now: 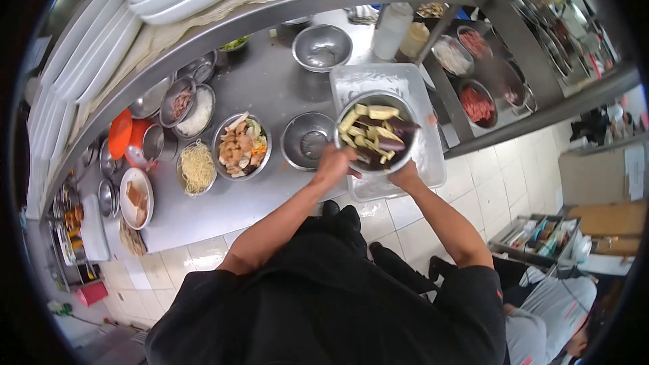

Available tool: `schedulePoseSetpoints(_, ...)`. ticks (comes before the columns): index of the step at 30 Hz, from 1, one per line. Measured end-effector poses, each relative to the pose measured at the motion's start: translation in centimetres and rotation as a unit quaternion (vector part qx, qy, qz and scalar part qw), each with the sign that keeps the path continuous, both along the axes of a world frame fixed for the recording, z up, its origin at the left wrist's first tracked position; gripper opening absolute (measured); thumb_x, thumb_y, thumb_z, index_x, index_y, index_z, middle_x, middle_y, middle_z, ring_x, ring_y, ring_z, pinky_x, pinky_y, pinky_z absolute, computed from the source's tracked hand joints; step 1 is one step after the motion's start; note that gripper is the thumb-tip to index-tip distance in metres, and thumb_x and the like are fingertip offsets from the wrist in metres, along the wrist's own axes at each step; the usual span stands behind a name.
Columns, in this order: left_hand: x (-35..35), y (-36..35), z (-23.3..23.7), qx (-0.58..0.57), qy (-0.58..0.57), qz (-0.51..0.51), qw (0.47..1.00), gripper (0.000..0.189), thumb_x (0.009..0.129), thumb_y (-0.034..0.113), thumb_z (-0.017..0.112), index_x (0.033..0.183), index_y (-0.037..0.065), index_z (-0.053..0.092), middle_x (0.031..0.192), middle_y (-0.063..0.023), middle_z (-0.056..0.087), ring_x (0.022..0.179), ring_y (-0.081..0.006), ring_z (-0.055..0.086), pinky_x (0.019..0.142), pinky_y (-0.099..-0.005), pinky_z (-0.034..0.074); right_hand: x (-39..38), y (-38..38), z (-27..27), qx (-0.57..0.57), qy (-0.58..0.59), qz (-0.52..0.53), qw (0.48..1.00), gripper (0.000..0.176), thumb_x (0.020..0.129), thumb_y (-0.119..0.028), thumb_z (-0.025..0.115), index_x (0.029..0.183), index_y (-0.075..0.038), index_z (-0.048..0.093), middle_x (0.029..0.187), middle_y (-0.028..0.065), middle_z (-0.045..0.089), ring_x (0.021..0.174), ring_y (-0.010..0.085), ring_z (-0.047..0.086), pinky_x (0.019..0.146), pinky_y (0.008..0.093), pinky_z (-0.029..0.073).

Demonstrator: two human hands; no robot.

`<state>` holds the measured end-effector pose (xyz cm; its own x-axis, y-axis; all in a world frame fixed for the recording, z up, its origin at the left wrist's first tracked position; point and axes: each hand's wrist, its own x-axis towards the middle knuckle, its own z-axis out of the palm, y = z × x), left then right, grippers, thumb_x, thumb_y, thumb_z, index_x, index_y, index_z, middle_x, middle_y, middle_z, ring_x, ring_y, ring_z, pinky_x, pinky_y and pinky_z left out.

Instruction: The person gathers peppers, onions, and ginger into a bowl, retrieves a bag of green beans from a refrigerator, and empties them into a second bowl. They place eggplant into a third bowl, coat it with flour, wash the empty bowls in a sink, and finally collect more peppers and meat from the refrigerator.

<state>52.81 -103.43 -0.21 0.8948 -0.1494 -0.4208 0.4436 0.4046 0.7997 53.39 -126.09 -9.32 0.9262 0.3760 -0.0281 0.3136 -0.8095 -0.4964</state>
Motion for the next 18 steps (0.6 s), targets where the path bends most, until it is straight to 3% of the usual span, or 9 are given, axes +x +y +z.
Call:
schedulePoseSetpoints(1,-0.1,-0.2,0.0,-0.013,0.010,-0.021,1.000,0.042,0.071,0.003,0.047,0.110,-0.012,0.045,0.100,-0.0201,0.055,0.081,-0.0296,0.060,0.048,-0.0362,0.057,0.5,-0.1,0.1,-0.118,-0.110,0.079,0.984,0.056,0.075,-0.024,0.064,0.126,-0.014,0.046,0.128,0.0108,0.048,0.119,0.0283,0.044,0.099,0.0352,0.036)
schedulePoseSetpoints(2,0.0,-0.3,-0.1,-0.016,0.007,-0.017,1.000,0.042,0.071,0.003,0.047,0.110,-0.012,0.045,0.100,-0.0201,0.055,0.081,-0.0296,0.060,0.048,-0.0362,0.057,0.5,-0.5,0.3,-0.005,-0.095,0.063,0.993,0.056,0.075,-0.024,0.064,0.127,-0.014,0.046,0.130,0.0110,0.046,0.120,0.0264,0.043,0.101,0.0353,0.034)
schedulePoseSetpoints(4,0.2,-0.8,-0.5,0.006,0.013,-0.025,1.000,0.040,0.071,0.002,0.046,0.108,-0.012,0.046,0.099,-0.0194,0.056,0.079,-0.0292,0.060,0.048,-0.0358,0.058,2.1,-2.5,-1.0,0.040,-0.079,0.072,0.993,0.063,0.071,-0.029,0.068,0.128,-0.013,0.044,0.129,0.0116,0.047,0.120,0.0246,0.044,0.099,0.0350,0.035)
schedulePoseSetpoints(6,0.9,-1.1,-1.1,0.009,0.001,-0.026,1.000,0.037,0.072,0.002,0.045,0.106,-0.012,0.049,0.099,-0.0191,0.057,0.079,-0.0284,0.061,0.050,-0.0353,0.058,3.4,-4.8,-2.0,0.016,-0.053,-0.041,0.998,0.057,0.065,-0.029,0.071,0.116,-0.011,0.056,0.110,0.0131,0.060,0.104,0.0247,0.057,0.089,0.0332,0.045)
schedulePoseSetpoints(7,1.4,-1.2,-1.6,0.012,-0.005,-0.017,1.000,0.034,0.075,0.003,0.043,0.105,-0.011,0.050,0.097,-0.0184,0.058,0.076,-0.0267,0.062,0.048,-0.0335,0.057,4.5,-4.5,1.3,-0.206,0.095,-0.116,0.967,0.043,0.059,-0.027,0.073,0.097,-0.008,0.066,0.084,0.0141,0.066,0.082,0.0246,0.066,0.073,0.0315,0.052)
schedulePoseSetpoints(8,1.8,-1.5,-1.8,0.014,-0.010,-0.010,1.000,0.032,0.077,0.004,0.042,0.104,-0.010,0.051,0.094,-0.0177,0.059,0.073,-0.0251,0.062,0.046,-0.0316,0.057,4.7,-3.7,5.5,-0.133,0.163,-0.176,0.962,0.034,0.056,-0.023,0.073,0.084,-0.004,0.068,0.068,0.0133,0.065,0.067,0.0241,0.066,0.065,0.0315,0.053)
schedulePoseSetpoints(12,3.7,-2.1,-1.3,0.070,-0.015,-0.018,0.997,0.029,0.077,0.004,0.041,0.097,-0.012,0.053,0.083,-0.0206,0.061,0.054,-0.0233,0.061,0.042,-0.0317,0.054,6.8,-4.7,12.5,0.002,0.089,-0.278,0.956,0.043,0.055,-0.024,0.075,0.091,-0.002,0.067,0.081,0.0187,0.065,0.072,0.0243,0.066,0.068,0.0321,0.052)
schedulePoseSetpoints(16,5.4,-2.6,-0.6,0.138,0.011,-0.098,0.985,0.025,0.076,0.004,0.042,0.091,-0.012,0.053,0.076,-0.0219,0.060,0.044,-0.0222,0.056,0.036,-0.0313,0.048,8.5,-0.4,19.9,0.020,-0.005,-0.230,0.973,0.037,0.060,-0.022,0.073,0.092,-0.005,0.067,0.088,0.0193,0.065,0.082,0.0300,0.064,0.078,0.0347,0.049)
schedulePoseSetpoints(18,5.8,-3.3,-0.3,0.028,0.023,-0.094,0.995,0.019,0.075,0.004,0.044,0.082,-0.011,0.052,0.066,-0.0189,0.056,0.040,-0.0219,0.053,0.032,-0.0317,0.041,9.2,1.1,21.0,0.039,-0.007,-0.184,0.982,0.031,0.063,-0.019,0.069,0.090,-0.005,0.068,0.087,0.0200,0.064,0.083,0.0322,0.063,0.078,0.0358,0.049)
